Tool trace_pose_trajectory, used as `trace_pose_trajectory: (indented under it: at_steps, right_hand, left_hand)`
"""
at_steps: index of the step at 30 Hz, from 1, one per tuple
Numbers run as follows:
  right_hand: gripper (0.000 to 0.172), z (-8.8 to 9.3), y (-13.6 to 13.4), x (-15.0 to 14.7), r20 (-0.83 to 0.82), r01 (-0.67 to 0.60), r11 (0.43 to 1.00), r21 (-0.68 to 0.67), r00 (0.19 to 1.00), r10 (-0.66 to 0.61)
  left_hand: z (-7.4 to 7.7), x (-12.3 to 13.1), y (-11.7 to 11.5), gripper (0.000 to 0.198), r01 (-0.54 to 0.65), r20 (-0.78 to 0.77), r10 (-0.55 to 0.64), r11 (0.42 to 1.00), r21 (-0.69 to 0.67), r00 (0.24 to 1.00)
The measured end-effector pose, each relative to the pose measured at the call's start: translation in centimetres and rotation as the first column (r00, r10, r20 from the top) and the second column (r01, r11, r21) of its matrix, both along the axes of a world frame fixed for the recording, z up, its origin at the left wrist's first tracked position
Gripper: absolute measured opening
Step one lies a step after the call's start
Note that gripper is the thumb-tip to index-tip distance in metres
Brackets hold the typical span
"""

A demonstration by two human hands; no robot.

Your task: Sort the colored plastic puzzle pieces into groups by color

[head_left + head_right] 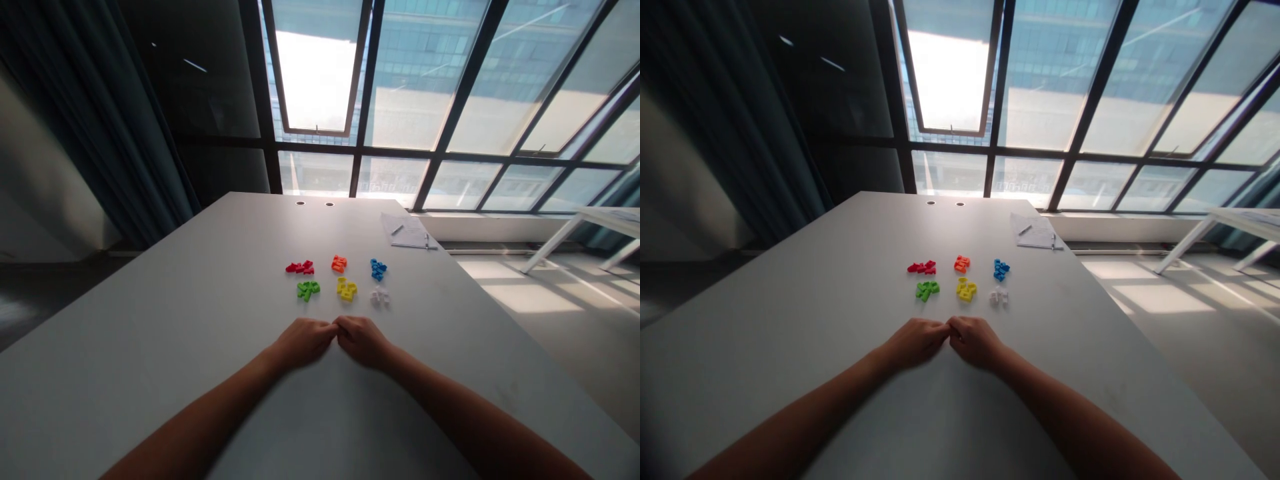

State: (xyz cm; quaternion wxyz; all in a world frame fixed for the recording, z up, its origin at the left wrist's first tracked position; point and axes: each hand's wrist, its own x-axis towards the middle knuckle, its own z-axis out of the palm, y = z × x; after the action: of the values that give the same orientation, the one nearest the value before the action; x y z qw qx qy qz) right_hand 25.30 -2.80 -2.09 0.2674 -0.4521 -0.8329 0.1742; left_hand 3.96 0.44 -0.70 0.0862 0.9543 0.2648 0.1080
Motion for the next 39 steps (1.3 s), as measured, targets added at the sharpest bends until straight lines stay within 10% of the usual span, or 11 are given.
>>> trace_pose_trajectory:
  at_steps: [20, 29, 39]
  right_hand:
    - [0.016, 0.5, -0.2, 0.4, -0.044, -0.018, 0.998, 0.058, 0.999, 0.02]
    - [0.051, -0.3, 5.5, 8.6, 0.015, 0.495, 0.823, 0.281, 0.855, -0.519]
    - [0.099, -1.3, 11.9, 10.1, 0.395, 0.578, 0.816, 0.001, 0.75, -0.531]
  left_hand:
    - [-0.2, -0.5, 0.4, 0.029, -0.032, 0.096, 0.037, 0.998, -0.05, 0.995]
    - [-0.3, -5.4, 5.5, 0.03, -0.502, 0.332, 0.464, 0.864, 0.032, 0.821]
    - [-4.1, -4.9, 12.4, 0.138, -0.508, 0.169, 0.5, 0.861, 0.005, 0.849]
